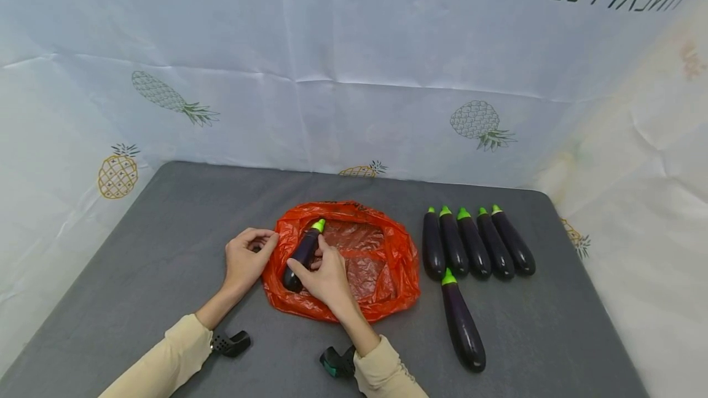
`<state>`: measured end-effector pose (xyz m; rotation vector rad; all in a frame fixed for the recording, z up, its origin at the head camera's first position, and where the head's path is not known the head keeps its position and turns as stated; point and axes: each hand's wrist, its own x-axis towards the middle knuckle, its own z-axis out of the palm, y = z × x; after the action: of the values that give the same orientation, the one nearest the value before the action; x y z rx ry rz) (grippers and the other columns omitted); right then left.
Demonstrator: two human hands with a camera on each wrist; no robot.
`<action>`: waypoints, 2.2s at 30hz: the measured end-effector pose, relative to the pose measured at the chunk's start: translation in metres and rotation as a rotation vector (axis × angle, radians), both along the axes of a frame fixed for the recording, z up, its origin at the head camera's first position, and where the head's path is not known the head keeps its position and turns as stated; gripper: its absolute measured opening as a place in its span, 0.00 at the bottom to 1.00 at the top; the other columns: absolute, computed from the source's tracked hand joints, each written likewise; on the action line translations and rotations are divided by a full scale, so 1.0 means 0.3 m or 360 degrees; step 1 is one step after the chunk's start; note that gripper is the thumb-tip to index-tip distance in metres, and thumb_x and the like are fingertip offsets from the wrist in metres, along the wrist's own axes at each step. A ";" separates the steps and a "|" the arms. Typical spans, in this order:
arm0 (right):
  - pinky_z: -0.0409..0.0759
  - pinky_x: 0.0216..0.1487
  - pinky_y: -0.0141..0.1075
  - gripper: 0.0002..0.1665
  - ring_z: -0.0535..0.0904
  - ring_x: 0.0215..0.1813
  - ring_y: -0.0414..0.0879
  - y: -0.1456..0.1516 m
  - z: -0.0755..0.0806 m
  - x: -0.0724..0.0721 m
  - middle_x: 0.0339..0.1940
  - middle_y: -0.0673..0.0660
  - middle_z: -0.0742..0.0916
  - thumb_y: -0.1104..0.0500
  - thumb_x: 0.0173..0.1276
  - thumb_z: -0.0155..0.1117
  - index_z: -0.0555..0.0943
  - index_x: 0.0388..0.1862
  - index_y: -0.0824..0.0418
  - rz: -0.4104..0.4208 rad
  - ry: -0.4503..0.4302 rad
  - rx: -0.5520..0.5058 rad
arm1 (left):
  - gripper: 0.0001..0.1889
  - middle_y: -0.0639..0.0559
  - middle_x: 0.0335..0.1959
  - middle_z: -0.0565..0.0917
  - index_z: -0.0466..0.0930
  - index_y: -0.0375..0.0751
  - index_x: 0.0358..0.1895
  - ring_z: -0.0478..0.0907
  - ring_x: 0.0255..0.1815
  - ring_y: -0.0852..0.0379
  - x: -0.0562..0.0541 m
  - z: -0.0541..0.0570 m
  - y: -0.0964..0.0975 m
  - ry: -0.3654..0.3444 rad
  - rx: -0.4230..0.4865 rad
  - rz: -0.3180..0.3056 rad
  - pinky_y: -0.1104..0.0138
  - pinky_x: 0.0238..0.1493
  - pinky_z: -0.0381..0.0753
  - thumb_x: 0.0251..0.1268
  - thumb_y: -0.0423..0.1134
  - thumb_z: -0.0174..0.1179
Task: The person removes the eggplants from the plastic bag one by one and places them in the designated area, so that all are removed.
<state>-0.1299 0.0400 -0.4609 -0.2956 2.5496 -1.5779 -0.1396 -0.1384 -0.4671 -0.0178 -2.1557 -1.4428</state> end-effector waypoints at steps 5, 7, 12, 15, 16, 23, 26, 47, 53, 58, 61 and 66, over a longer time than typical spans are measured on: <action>0.88 0.45 0.44 0.49 0.89 0.45 0.55 0.001 -0.003 0.001 0.54 0.69 0.87 0.48 0.69 0.71 0.63 0.76 0.75 -0.0002 -0.0041 -0.0033 | 0.04 0.37 0.25 0.84 0.87 0.25 0.30 0.77 0.24 0.61 0.002 0.001 -0.001 -0.0013 0.0004 -0.0006 0.85 0.30 0.72 0.60 0.25 0.69; 0.88 0.45 0.43 0.48 0.89 0.45 0.55 0.001 -0.003 0.000 0.54 0.68 0.87 0.48 0.69 0.71 0.63 0.76 0.74 -0.0007 -0.0059 -0.0047 | 0.04 0.36 0.25 0.84 0.87 0.25 0.30 0.77 0.24 0.61 0.004 0.004 -0.001 -0.0017 0.0008 -0.0011 0.85 0.30 0.73 0.60 0.25 0.69; 0.88 0.45 0.42 0.47 0.89 0.45 0.55 0.000 0.000 0.004 0.54 0.68 0.87 0.50 0.68 0.70 0.64 0.76 0.74 -0.0007 -0.0092 -0.0073 | 0.04 0.36 0.25 0.84 0.87 0.25 0.31 0.77 0.24 0.60 -0.003 -0.011 -0.005 -0.0018 0.0005 -0.0014 0.85 0.30 0.73 0.60 0.26 0.69; 0.88 0.44 0.42 0.47 0.88 0.45 0.55 -0.001 -0.001 0.005 0.54 0.69 0.86 0.51 0.68 0.71 0.64 0.76 0.74 -0.0004 -0.0102 -0.0086 | 0.03 0.37 0.25 0.84 0.87 0.26 0.31 0.77 0.24 0.62 -0.018 -0.047 -0.014 -0.0014 0.0001 -0.0003 0.85 0.30 0.72 0.59 0.26 0.69; 0.88 0.44 0.42 0.47 0.88 0.45 0.56 -0.001 -0.003 0.005 0.55 0.69 0.86 0.51 0.68 0.71 0.64 0.76 0.74 -0.0002 -0.0101 -0.0091 | 0.03 0.38 0.25 0.84 0.88 0.27 0.31 0.76 0.24 0.63 -0.024 -0.062 -0.018 -0.0017 -0.0004 0.0001 0.85 0.30 0.72 0.60 0.27 0.70; 0.88 0.46 0.45 0.47 0.88 0.46 0.56 0.000 0.001 0.005 0.55 0.69 0.86 0.52 0.67 0.71 0.64 0.76 0.74 -0.0011 -0.0118 -0.0110 | 0.03 0.46 0.26 0.86 0.90 0.36 0.32 0.77 0.26 0.69 -0.045 -0.121 -0.048 -0.0058 0.0004 -0.0043 0.83 0.31 0.75 0.62 0.33 0.71; 0.88 0.47 0.45 0.46 0.88 0.46 0.55 0.000 0.001 0.005 0.56 0.68 0.86 0.51 0.67 0.70 0.64 0.76 0.73 -0.0019 -0.0135 -0.0117 | 0.03 0.46 0.26 0.85 0.90 0.38 0.32 0.77 0.26 0.70 -0.045 -0.122 -0.051 -0.0066 0.0007 -0.0058 0.82 0.31 0.76 0.63 0.34 0.71; 0.88 0.44 0.41 0.45 0.87 0.46 0.52 0.022 0.017 0.007 0.58 0.68 0.85 0.54 0.66 0.72 0.66 0.77 0.68 -0.0048 -0.0219 -0.0156 | 0.04 0.46 0.27 0.85 0.89 0.38 0.32 0.77 0.26 0.71 -0.053 -0.125 -0.052 -0.0044 -0.0005 -0.0053 0.82 0.32 0.76 0.63 0.33 0.70; 0.89 0.44 0.42 0.44 0.87 0.47 0.53 0.034 0.023 0.009 0.59 0.68 0.84 0.55 0.66 0.71 0.66 0.77 0.67 -0.0033 -0.0252 -0.0201 | 0.06 0.47 0.27 0.85 0.89 0.37 0.31 0.77 0.26 0.70 -0.053 -0.122 -0.053 -0.0057 0.0005 -0.0063 0.82 0.32 0.76 0.65 0.35 0.70; 0.89 0.43 0.42 0.44 0.86 0.46 0.53 0.048 0.033 0.012 0.59 0.69 0.83 0.56 0.66 0.71 0.66 0.77 0.67 -0.0039 -0.0267 -0.0228 | 0.05 0.47 0.27 0.85 0.89 0.38 0.32 0.77 0.26 0.70 -0.053 -0.120 -0.053 -0.0060 0.0006 -0.0064 0.81 0.32 0.76 0.65 0.35 0.70; 0.89 0.44 0.42 0.44 0.86 0.46 0.52 0.055 0.039 0.013 0.59 0.68 0.83 0.56 0.67 0.71 0.66 0.77 0.67 -0.0057 -0.0262 -0.0234 | 0.04 0.47 0.27 0.85 0.89 0.38 0.32 0.77 0.26 0.70 -0.052 -0.119 -0.052 -0.0059 0.0012 -0.0071 0.81 0.32 0.77 0.64 0.35 0.70; 0.88 0.45 0.42 0.43 0.86 0.46 0.51 0.063 0.050 0.014 0.58 0.67 0.83 0.57 0.67 0.71 0.66 0.77 0.65 -0.0077 -0.0268 -0.0255 | 0.04 0.46 0.27 0.85 0.89 0.38 0.32 0.77 0.26 0.70 -0.051 -0.120 -0.052 -0.0050 0.0011 -0.0074 0.81 0.32 0.77 0.64 0.34 0.70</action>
<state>-0.1257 0.0590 -0.4460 -0.1115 2.3269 -1.7480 -0.1548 -0.1541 -0.5030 -0.0432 -2.1888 -1.4856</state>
